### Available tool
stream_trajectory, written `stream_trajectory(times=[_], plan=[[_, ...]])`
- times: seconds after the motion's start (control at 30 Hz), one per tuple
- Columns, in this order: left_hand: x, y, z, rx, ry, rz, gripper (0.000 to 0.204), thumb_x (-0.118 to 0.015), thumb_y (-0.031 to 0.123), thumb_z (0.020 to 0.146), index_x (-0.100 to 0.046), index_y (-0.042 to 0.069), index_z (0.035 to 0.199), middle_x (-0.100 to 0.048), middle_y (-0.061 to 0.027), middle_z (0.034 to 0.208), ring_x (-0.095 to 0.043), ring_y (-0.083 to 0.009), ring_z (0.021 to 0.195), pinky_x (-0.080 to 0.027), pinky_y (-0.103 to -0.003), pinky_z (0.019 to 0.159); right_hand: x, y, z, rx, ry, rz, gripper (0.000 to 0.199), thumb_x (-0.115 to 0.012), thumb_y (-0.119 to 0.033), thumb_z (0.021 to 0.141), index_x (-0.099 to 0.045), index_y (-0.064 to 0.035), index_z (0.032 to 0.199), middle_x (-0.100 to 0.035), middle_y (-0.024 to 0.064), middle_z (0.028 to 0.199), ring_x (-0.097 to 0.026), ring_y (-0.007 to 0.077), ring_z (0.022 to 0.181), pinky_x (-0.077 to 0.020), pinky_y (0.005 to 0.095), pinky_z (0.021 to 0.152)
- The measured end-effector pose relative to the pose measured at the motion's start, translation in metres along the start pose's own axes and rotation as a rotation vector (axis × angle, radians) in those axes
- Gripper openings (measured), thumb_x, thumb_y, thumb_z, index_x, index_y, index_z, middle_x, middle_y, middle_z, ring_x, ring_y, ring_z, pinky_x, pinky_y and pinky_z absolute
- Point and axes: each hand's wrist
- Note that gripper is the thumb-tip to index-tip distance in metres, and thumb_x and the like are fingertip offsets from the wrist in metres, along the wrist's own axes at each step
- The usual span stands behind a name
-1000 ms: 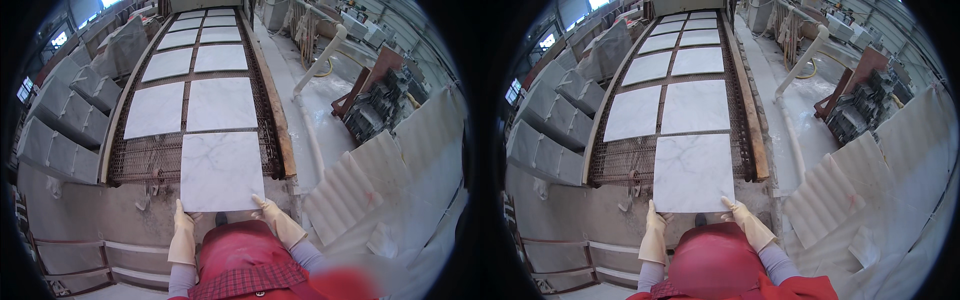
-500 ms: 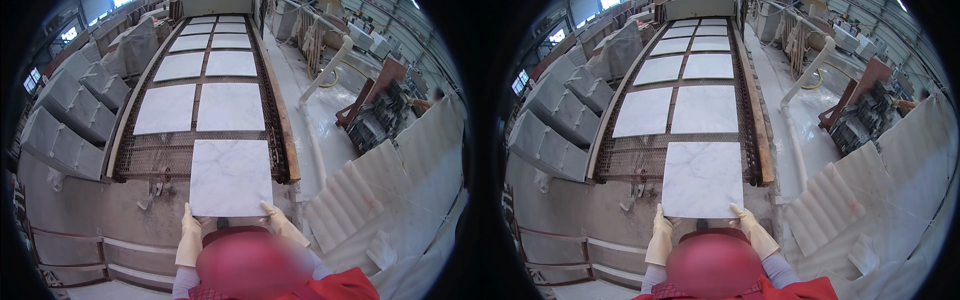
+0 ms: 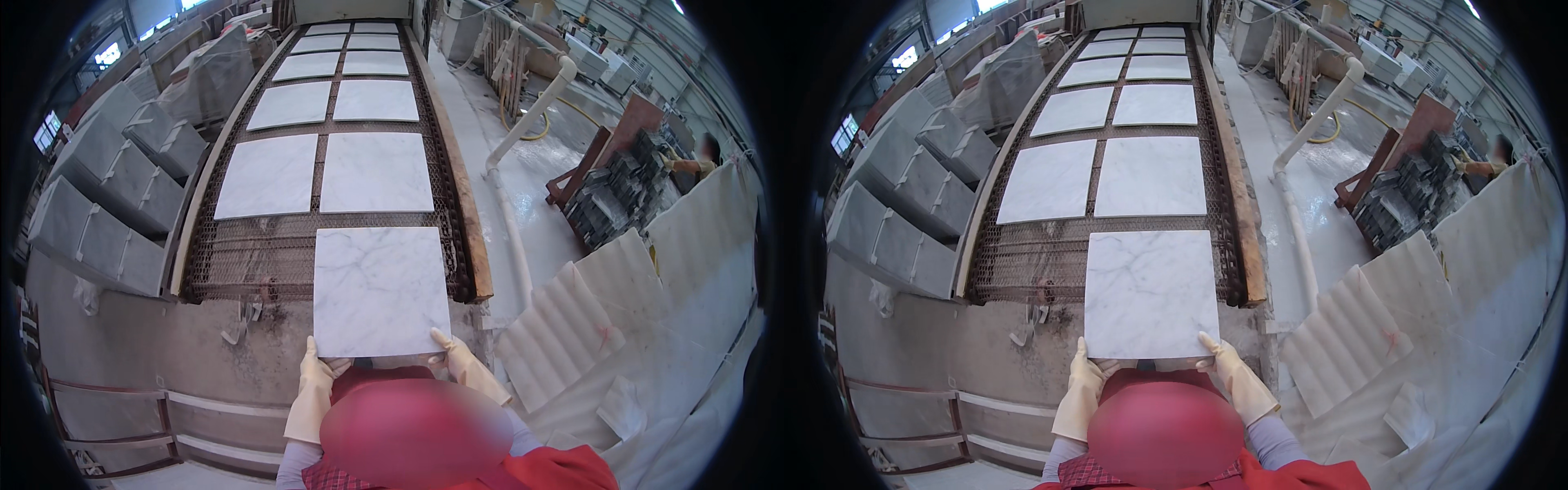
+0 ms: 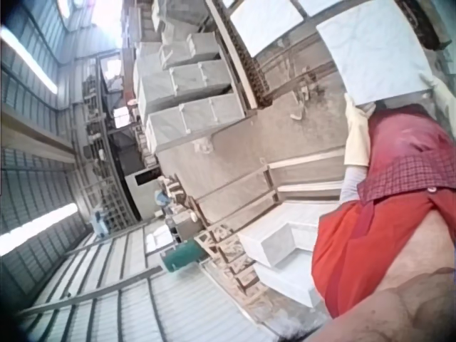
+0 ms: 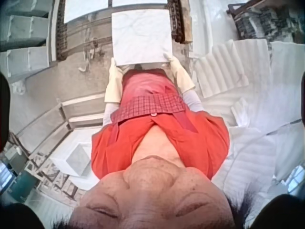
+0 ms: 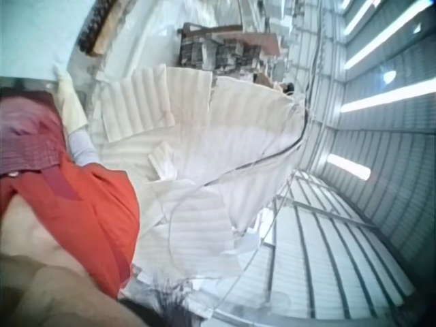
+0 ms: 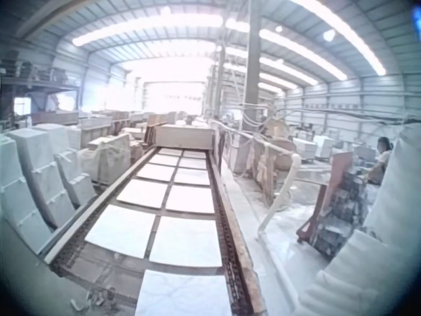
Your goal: The person repeatedly picks up white rectangular tiles from a stack and places them onto a conveyor belt. The person wears gloves and moves between the stack and the belt throughout the clip.
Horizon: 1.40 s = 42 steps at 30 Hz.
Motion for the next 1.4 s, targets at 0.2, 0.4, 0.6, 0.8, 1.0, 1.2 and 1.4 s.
stream_trajectory(times=[0.2,0.4,0.6,0.8,1.0,1.2,1.4], plan=[[-0.005,0.005,-0.004,-0.003,0.009,0.01,0.061,-0.038,0.057,0.091,-0.047,0.004,0.121,-0.062,-0.0203,0.095,-0.064,-0.0365,0.08,-0.054,-0.051,0.071,0.0,-0.004,-0.001,-0.019,-0.008,-0.011,0.053,-0.06,-0.047,0.084,-0.055,-0.0046,0.114,-0.067,0.0096,0.087,-0.06,0.0127,0.055,-0.05,0.0275,0.055],[0.003,0.002,0.015,-0.025,0.023,0.049,0.066,-0.043,0.064,0.085,-0.047,0.01,0.122,-0.059,-0.0186,0.1,-0.06,-0.039,0.085,-0.049,-0.054,0.075,-0.009,-0.011,-0.006,0.014,0.037,-0.006,0.051,-0.06,-0.049,0.083,-0.056,-0.0058,0.11,-0.067,0.0093,0.082,-0.057,0.0114,0.051,-0.0499,0.0284,0.056],[0.003,0.004,0.017,-0.012,0.05,0.05,0.066,-0.045,0.065,0.084,-0.048,0.011,0.122,-0.059,-0.0165,0.098,-0.059,-0.038,0.085,-0.049,-0.054,0.076,-0.009,-0.01,-0.007,-0.013,0.042,0.034,0.046,-0.062,-0.045,0.083,-0.057,-0.0076,0.11,-0.068,0.0103,0.084,-0.06,0.013,0.053,-0.0498,0.0275,0.053],[0.006,0.006,0.016,0.007,0.034,0.065,0.064,-0.044,0.062,0.086,-0.046,0.011,0.124,-0.058,-0.0177,0.105,-0.058,-0.0387,0.091,-0.047,-0.055,0.082,-0.011,-0.005,-0.004,-0.019,0.044,0.047,0.05,-0.062,-0.046,0.082,-0.055,-0.007,0.112,-0.067,0.0108,0.086,-0.06,0.0137,0.054,-0.0506,0.0287,0.056],[-0.01,0.013,-0.007,0.07,-0.076,-0.19,0.056,-0.038,0.048,0.094,-0.042,0.002,0.126,-0.052,-0.0187,0.118,-0.053,-0.0364,0.108,-0.045,-0.051,0.093,-0.018,-0.015,-0.004,-0.018,0.131,-0.103,0.058,-0.059,-0.05,0.083,-0.052,-0.0046,0.118,-0.066,0.0127,0.092,-0.064,0.0184,0.066,-0.052,0.0309,0.064],[-0.017,0.011,-0.013,-0.008,-0.064,-0.332,0.051,-0.036,0.04,0.096,-0.04,0.002,0.13,-0.047,-0.0163,0.128,-0.048,-0.0351,0.115,-0.041,-0.051,0.098,-0.003,-0.01,0.009,0.089,0.148,-0.396,0.063,-0.055,-0.056,0.084,-0.051,-0.0036,0.118,-0.066,0.012,0.089,-0.065,0.0224,0.076,-0.0523,0.0329,0.065],[0.002,0.0,-0.001,-0.055,-0.19,-0.324,0.05,-0.035,0.04,0.097,-0.039,0.004,0.131,-0.044,-0.017,0.131,-0.047,-0.0345,0.118,-0.04,-0.052,0.099,0.012,-0.024,0.02,0.002,0.148,-0.873,0.069,-0.049,-0.063,0.082,-0.058,0.0011,0.106,-0.066,0.0123,0.082,-0.065,0.0213,0.072,-0.05,0.0315,0.063]])
Point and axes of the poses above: each hand's wrist, its own z-axis towards the middle knuckle, its own x-axis out of the back of the hand, y = z × x
